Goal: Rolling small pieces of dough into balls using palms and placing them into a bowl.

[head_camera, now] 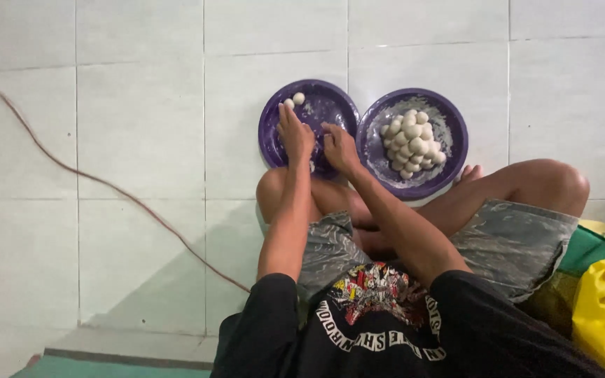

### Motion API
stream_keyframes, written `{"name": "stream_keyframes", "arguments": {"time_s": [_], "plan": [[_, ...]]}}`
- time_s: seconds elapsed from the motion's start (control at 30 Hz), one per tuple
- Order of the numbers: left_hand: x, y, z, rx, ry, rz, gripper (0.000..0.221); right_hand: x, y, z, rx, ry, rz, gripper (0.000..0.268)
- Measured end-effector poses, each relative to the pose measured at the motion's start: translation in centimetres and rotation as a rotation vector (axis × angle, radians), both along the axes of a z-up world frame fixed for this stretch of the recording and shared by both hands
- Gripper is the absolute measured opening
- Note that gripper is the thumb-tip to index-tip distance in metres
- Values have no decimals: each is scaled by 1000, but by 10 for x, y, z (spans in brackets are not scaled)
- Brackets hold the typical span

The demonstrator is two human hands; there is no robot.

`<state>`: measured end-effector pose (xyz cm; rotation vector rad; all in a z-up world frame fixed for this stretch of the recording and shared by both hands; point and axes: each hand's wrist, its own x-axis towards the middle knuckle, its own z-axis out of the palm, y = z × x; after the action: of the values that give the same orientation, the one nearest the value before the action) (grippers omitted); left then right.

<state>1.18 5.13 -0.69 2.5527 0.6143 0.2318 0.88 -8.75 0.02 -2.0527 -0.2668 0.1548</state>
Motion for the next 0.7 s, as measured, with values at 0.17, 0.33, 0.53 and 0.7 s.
{"name": "stream_keyframes", "arguments": {"time_s": [0.17,0.33,0.53,0.7], "plan": [[8,8,-3,-50,112,17,76,-4,-9,21,34,54,-25,38],[5,4,17,-64,116,68,80,-6,-11,29,68,46,-46,38],[15,7,-1,-80,132,182,40,-1,-15,5,114,53,-87,37],[11,0,6,-218,-4,132,36,-5,-26,36,70,141,-106,33]]}}
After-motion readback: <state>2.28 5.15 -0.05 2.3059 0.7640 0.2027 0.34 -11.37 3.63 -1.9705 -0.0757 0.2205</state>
